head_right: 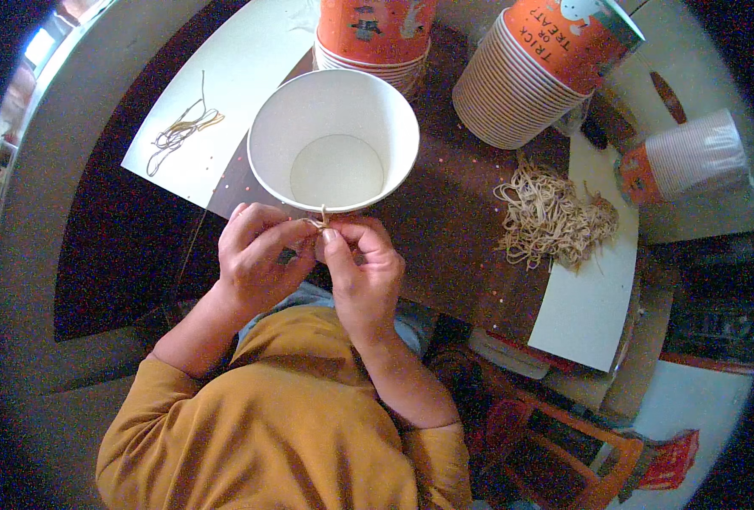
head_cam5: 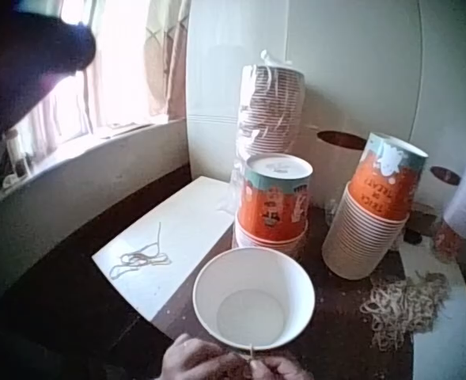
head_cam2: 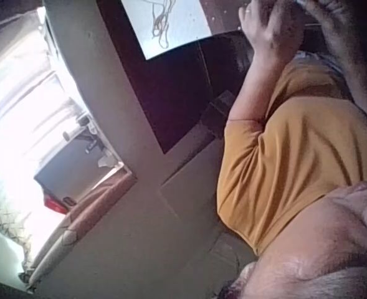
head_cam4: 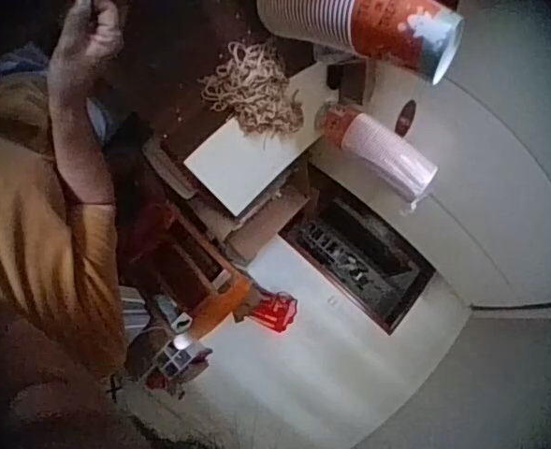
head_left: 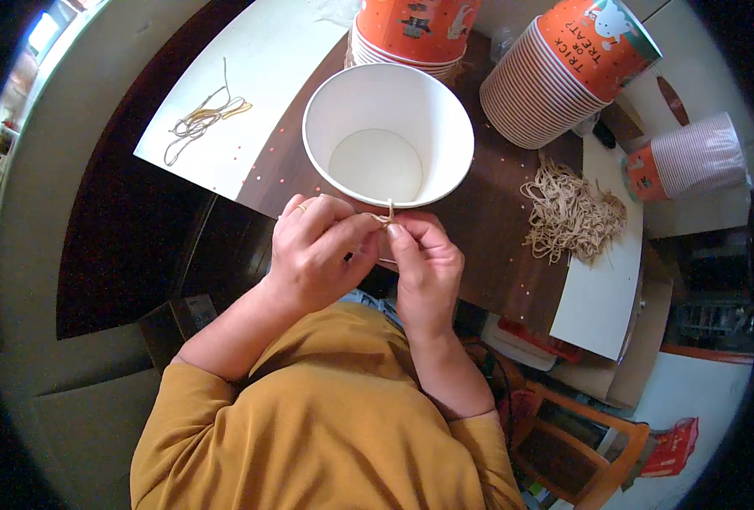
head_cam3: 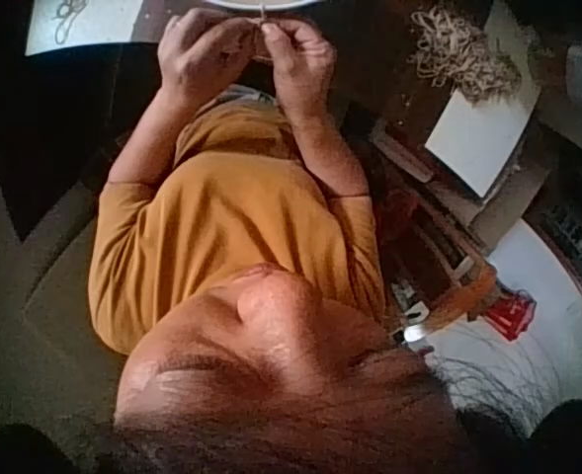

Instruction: Attaching elastic strings to paper buckets/cups as part of an assembly process.

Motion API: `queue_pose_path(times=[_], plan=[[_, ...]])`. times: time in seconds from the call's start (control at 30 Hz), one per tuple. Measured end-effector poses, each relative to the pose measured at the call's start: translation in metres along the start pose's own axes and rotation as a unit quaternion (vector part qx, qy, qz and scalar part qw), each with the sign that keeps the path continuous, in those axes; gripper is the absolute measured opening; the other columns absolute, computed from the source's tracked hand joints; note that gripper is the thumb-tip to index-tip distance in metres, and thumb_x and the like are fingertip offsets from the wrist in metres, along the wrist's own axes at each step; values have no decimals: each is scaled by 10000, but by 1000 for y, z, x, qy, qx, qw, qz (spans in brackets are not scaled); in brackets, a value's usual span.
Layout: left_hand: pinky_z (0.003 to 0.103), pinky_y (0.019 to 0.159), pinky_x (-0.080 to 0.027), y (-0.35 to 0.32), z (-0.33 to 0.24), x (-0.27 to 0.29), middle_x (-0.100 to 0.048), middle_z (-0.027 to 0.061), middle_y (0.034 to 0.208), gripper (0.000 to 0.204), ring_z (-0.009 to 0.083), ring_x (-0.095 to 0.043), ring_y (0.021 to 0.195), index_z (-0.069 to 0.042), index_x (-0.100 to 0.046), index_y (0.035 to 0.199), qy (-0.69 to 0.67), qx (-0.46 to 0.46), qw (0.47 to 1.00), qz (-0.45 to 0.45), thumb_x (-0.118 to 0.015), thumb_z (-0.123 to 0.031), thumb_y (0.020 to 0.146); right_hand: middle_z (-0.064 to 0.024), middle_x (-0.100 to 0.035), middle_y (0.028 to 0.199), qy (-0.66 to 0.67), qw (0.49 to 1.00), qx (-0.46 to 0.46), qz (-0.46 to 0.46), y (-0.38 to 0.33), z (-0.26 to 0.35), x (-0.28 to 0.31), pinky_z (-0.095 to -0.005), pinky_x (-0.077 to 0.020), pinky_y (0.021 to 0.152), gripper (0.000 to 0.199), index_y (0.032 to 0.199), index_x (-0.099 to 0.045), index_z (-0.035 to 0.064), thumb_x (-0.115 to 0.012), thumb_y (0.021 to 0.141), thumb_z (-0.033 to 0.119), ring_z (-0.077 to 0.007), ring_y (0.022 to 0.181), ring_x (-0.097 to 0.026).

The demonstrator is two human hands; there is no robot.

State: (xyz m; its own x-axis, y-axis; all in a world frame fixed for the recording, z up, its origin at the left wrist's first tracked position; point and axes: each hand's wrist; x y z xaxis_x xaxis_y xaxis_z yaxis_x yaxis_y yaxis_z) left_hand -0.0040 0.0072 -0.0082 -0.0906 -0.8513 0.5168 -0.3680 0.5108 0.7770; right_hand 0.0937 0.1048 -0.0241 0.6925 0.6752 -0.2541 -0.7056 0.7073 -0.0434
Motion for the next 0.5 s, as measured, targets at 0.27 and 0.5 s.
queue_pose_path(times=[0.27,0.5], plan=[[305,527,-381,2,1,-2,-550,9,725,211,178,-535,572,-111,-622,764,-22,15,999,17,-718,-45,589,-26,-643,815,-105,992,73,-3,0,-5,3,-225,-475,622,90,857,-662,5,-639,852,92,-73,695,-573],[288,594,-501,4,-6,7,-592,86,825,109,206,-628,682,-22,-597,736,-174,214,957,86,-663,-39,651,-29,-653,859,131,986,-97,38,4,7,-1,-251,-484,705,146,933,-657,12,-593,870,127,-96,737,-589]])
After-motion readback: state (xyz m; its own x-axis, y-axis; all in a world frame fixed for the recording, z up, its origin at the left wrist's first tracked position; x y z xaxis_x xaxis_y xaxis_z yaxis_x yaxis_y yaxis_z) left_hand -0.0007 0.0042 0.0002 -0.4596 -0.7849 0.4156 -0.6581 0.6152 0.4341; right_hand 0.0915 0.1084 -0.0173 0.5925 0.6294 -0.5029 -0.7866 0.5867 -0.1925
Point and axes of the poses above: each hand's wrist, its own y-axis towards the middle knuckle, its own x-axis out of the back of the hand, z = x × y
